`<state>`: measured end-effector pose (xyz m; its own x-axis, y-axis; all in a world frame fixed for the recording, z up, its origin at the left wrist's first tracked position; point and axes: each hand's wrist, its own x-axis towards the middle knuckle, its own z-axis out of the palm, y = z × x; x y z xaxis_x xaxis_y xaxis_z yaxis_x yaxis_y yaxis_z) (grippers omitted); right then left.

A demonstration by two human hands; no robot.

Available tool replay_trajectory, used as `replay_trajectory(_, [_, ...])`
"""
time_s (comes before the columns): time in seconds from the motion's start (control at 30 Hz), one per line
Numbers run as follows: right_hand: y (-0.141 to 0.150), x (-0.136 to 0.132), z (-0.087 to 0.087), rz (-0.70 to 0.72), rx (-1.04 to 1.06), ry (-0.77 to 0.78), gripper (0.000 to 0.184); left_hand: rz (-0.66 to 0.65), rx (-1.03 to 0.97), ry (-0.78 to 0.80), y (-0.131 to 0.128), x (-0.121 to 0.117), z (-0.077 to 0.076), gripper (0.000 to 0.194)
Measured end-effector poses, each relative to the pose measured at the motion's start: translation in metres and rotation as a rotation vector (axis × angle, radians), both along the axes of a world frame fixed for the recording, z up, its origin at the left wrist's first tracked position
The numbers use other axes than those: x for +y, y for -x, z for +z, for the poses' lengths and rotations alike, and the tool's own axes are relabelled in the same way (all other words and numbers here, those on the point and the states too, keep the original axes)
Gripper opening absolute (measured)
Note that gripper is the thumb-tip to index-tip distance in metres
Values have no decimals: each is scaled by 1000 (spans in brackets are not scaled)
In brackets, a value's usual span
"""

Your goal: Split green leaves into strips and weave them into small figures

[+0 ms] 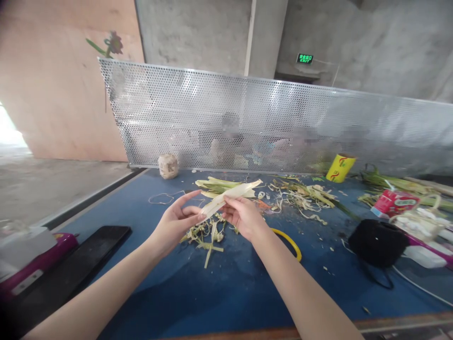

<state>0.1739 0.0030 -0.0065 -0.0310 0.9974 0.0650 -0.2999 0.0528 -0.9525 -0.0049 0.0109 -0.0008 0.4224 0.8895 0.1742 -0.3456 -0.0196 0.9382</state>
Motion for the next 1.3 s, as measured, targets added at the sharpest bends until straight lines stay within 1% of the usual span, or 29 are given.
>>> replay_trajectory(0.1, [4, -5, 4, -5, 158, 90, 16, 41, 60, -17, 0, 0, 0, 64])
replay_trajectory(0.2, [9, -11, 5, 50, 93, 115, 20, 76, 130, -34, 0, 1, -1, 62])
replay_trajectory(0.33, [16, -15, 1, -1, -35, 29, 18, 50, 193, -86, -3, 0, -3, 65])
replay_trajectory(0.43, [20, -15, -2, -13, -96, -40, 18, 38, 239, -130, -4, -1, -4, 68])
replay_trajectory(0.5, [22, -16, -2, -28, -123, -68, 18, 47, 271, -153, -4, -2, -4, 69])
replay_trajectory(0.6, [22, -16, -2, -30, -160, -90, 14, 24, 288, -169, -3, -3, -5, 76])
replay_trajectory(0.67, [21, -16, -3, -2, -142, -67, 12, 6, 288, -180, -3, -3, -5, 81])
replay_trajectory(0.73, [20, -17, -5, 40, -68, 4, 11, 6, 288, -209, -2, -3, -5, 83])
replay_trajectory(0.83, [20, -18, -6, 113, 79, 135, 12, -3, 267, -294, -1, -5, -3, 87])
replay_trajectory(0.9, [19, -19, -5, 168, 135, 179, 13, -31, 222, -347, -1, -7, -2, 93])
replay_trajectory(1.03, [18, -23, -1, 249, 154, 195, 14, -103, 100, -386, -1, -12, 0, 102])
replay_trajectory(1.13, [18, -25, 1, 271, 142, 187, 13, -119, 82, -386, 0, -13, 1, 104])
replay_trajectory(1.2, [17, -24, 2, 259, 122, 165, 11, -100, 128, -368, 0, -11, 1, 102])
replay_trajectory(1.3, [10, -21, 7, 206, 63, 141, 15, 4, 215, -316, 1, -4, -1, 96])
